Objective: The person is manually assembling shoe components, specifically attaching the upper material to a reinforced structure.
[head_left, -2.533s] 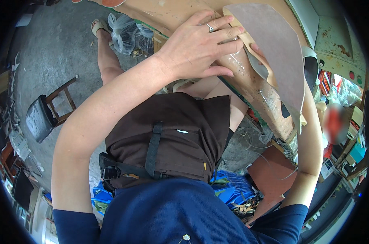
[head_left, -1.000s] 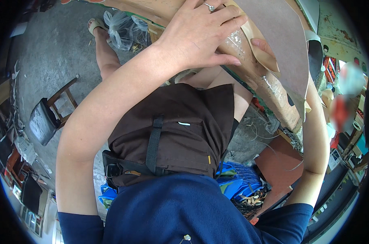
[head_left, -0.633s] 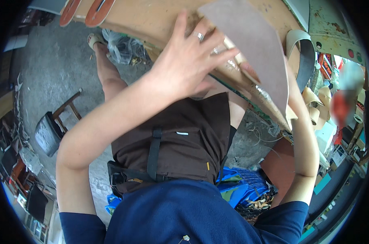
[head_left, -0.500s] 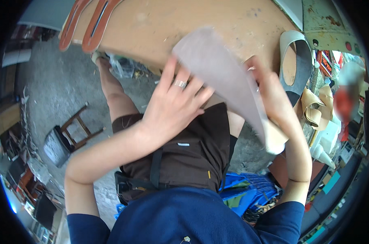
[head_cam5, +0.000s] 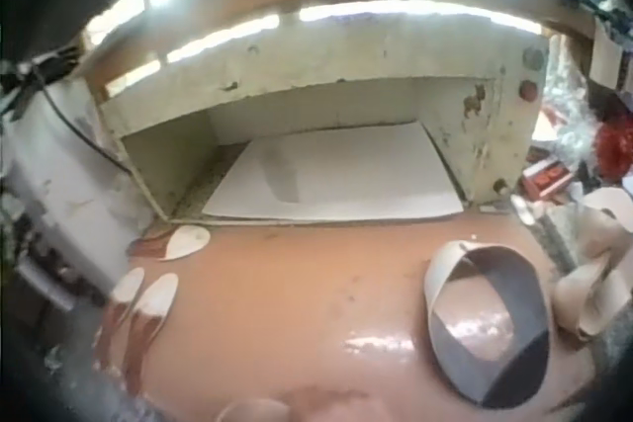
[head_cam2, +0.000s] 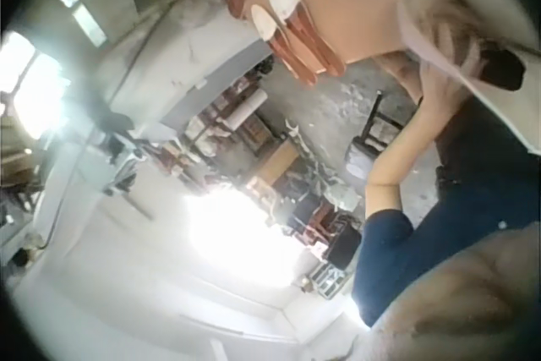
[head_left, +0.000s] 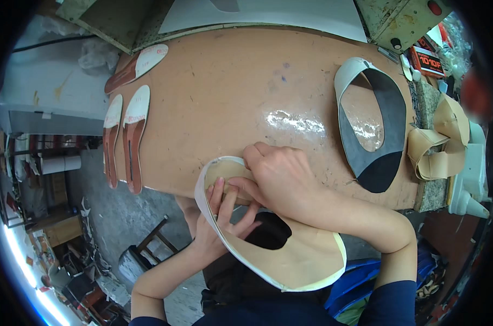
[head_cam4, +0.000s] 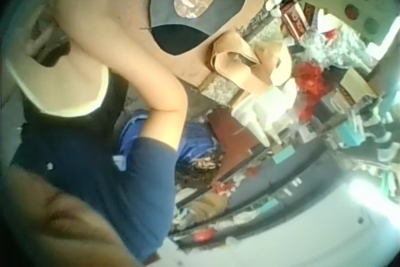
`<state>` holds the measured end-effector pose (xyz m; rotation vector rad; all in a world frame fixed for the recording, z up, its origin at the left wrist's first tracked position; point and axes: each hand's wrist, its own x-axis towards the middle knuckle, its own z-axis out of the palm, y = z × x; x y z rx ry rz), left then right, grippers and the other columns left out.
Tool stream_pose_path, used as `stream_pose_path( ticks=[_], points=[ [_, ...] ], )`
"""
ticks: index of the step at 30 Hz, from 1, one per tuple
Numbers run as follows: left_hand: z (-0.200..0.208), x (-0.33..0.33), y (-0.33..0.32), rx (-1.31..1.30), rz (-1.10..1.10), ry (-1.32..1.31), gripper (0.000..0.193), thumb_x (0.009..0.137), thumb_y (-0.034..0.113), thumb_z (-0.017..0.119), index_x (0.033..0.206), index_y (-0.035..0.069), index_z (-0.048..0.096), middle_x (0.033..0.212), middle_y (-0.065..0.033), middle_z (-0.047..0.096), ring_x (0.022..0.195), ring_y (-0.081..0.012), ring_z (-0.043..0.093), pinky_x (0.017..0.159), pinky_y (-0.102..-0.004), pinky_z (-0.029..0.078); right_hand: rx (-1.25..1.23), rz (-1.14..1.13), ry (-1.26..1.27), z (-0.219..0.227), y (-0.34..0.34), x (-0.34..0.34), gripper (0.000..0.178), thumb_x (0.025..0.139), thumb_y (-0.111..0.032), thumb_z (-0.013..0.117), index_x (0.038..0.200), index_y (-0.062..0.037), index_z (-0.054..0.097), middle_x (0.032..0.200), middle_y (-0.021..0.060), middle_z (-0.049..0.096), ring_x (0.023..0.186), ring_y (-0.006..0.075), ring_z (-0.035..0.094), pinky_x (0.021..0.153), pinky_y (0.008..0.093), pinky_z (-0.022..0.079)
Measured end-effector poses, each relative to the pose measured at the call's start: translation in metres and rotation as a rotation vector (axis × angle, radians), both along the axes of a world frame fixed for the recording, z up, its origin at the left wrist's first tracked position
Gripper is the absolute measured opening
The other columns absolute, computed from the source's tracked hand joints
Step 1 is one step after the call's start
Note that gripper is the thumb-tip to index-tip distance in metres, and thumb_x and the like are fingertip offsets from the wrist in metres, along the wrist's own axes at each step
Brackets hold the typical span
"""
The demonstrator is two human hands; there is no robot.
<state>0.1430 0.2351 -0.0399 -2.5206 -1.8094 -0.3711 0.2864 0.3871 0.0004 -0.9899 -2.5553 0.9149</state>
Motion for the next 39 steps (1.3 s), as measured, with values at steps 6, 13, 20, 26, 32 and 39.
stream_pose_path(
  ticks=[6,13,20,26,32,39],
  points=[
    [-0.003,0.002,0.003,0.05,0.005,0.069,0.042,0.075,0.044,0.072,0.113,0.027,0.062,0.133,-0.0197,0.044,0.131,-0.0465,0.035,0.103,-0.0555,0.037,0.173,-0.039,0.128,-0.01,-0.011,-0.01,0.027,0.075,-0.023,0.069,0.08,-0.0028,0.052,0.076,0.0116,0.058,0.063,0.0297,0.062,0.06,0.0385,0.051],
    [0.0,0.001,0.006,0.086,0.004,0.079,0.039,0.075,0.043,0.072,0.109,0.027,0.062,0.13,-0.0134,0.047,0.13,-0.0452,0.037,0.101,-0.0564,0.037,0.252,0.112,0.085,-0.004,-0.01,-0.005,0.022,0.078,-0.021,0.064,0.078,-0.0038,0.05,0.071,0.0106,0.057,0.061,0.0299,0.062,0.061,0.0393,0.05],
    [0.006,0.004,0.009,0.087,0.003,0.024,0.044,0.07,0.038,0.075,0.11,0.024,0.062,0.131,-0.0167,0.046,0.129,-0.0438,0.037,0.1,-0.0554,0.038,0.092,-0.046,0.016,-0.009,-0.009,-0.016,0.022,0.083,-0.021,0.063,0.08,-0.0014,0.053,0.073,0.0168,0.061,0.067,0.0362,0.064,0.058,0.0444,0.05],
    [0.023,0.002,-0.02,0.253,0.044,-0.223,0.039,0.073,0.016,0.07,0.108,0.005,0.057,0.116,-0.0157,0.05,0.109,-0.0343,0.05,0.091,-0.0443,0.041,-0.317,0.043,0.267,-0.011,0.002,0.006,0.02,0.074,-0.016,0.067,0.087,-0.0024,0.06,0.095,0.0192,0.065,0.082,0.0327,0.066,0.065,0.0403,0.052],
    [0.044,0.015,-0.05,-0.395,0.512,-1.598,0.05,0.077,-0.002,0.06,0.124,0.003,0.046,0.117,-0.0087,0.052,0.11,-0.0196,0.051,0.093,-0.033,0.042,-1.045,0.121,0.41,0.016,-0.042,0.029,0.024,0.087,-0.03,0.069,0.091,-0.0065,0.064,0.075,-0.001,0.057,0.068,0.0073,0.049,0.062,0.0227,0.041],
    [0.049,0.028,-0.081,-0.909,0.523,-2.436,0.063,0.081,0.0,0.063,0.139,0.002,0.037,0.134,-0.0101,0.049,0.125,-0.0201,0.048,0.104,-0.0353,0.041,-0.437,0.144,0.166,0.047,-0.092,0.049,0.034,0.086,-0.042,0.065,0.102,-0.0124,0.07,0.091,0.0059,0.067,0.081,0.0197,0.062,0.075,0.0307,0.049]
  ],
)
